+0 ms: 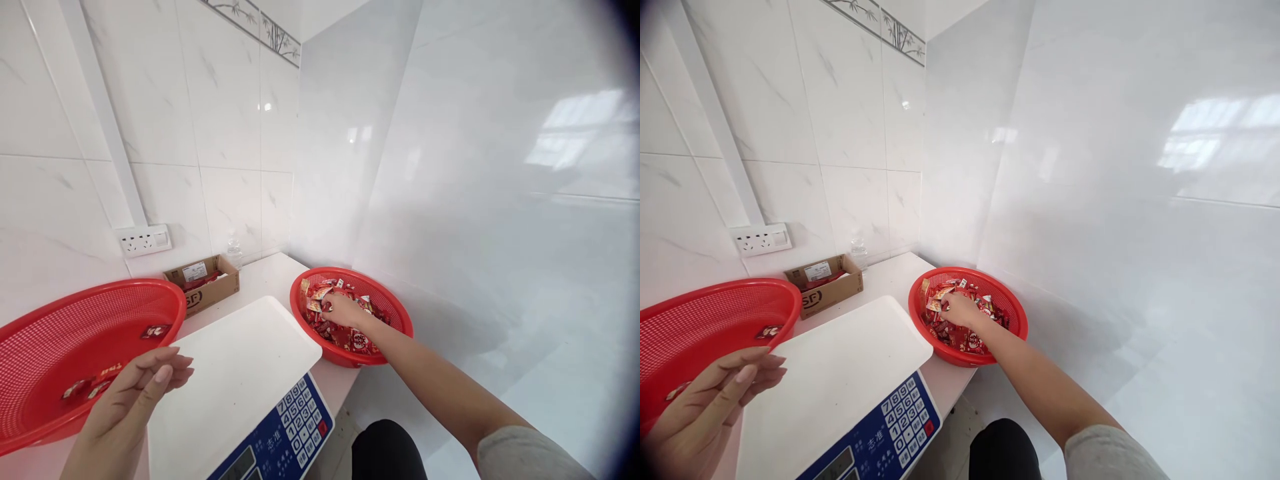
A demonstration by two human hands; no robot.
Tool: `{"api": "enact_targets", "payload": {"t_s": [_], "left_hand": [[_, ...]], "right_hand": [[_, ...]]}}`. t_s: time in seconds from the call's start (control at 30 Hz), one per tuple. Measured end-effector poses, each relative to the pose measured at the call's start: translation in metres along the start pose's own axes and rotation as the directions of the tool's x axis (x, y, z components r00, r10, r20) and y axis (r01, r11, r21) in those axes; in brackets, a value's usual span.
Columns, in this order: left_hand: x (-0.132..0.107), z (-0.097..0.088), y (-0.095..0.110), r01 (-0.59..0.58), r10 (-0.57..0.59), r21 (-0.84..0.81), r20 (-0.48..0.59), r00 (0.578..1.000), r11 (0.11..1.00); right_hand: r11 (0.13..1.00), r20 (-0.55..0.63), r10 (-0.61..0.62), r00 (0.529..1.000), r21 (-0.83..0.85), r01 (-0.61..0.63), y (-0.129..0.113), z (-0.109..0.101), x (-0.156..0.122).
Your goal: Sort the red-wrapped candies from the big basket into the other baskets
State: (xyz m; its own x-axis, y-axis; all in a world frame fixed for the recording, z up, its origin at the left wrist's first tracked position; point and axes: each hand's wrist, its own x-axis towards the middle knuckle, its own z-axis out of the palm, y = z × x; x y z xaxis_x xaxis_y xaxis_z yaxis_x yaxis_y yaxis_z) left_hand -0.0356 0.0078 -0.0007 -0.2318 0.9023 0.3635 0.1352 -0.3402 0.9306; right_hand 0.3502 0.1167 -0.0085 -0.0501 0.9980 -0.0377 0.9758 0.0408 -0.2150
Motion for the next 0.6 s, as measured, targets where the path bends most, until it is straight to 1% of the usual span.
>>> {"api": "enact_targets", "payload": {"t_s": [0.13,0.27,0.33,0.4,0.47,0.6], "left_hand": [[0.001,-0.006,-0.004,0.087,-0.084,-0.039,0.07,0.994,0.995],[0.002,-0.009,-0.01,0.102,-0.097,-0.049,0.096,0.991,0.994],[0.002,-0.008,-0.013,0.117,-0.111,-0.049,0.109,0.988,0.992],[0.001,-0.007,-0.013,0.146,-0.14,-0.041,0.124,0.982,0.988],[0.0,-0.005,-0.012,0.169,-0.163,-0.029,0.133,0.978,0.985],[0.0,-0.004,-0.007,0.18,-0.179,0.004,0.135,0.975,0.984]], "right_hand": [[0.996,0.119,0.024,0.993,-0.084,-0.014,-0.003,0.0,0.001],[0.992,0.244,0.004,0.97,-0.123,0.027,-0.001,0.003,-0.008],[0.99,0.271,0.013,0.962,-0.138,0.026,-0.002,0.01,-0.013],[0.988,0.261,0.027,0.965,-0.155,0.015,-0.003,0.017,-0.016],[0.987,0.221,0.02,0.975,-0.162,0.017,-0.004,0.022,-0.016],[0.992,0.134,-0.021,0.991,-0.121,0.037,0.004,0.019,-0.013]]}}
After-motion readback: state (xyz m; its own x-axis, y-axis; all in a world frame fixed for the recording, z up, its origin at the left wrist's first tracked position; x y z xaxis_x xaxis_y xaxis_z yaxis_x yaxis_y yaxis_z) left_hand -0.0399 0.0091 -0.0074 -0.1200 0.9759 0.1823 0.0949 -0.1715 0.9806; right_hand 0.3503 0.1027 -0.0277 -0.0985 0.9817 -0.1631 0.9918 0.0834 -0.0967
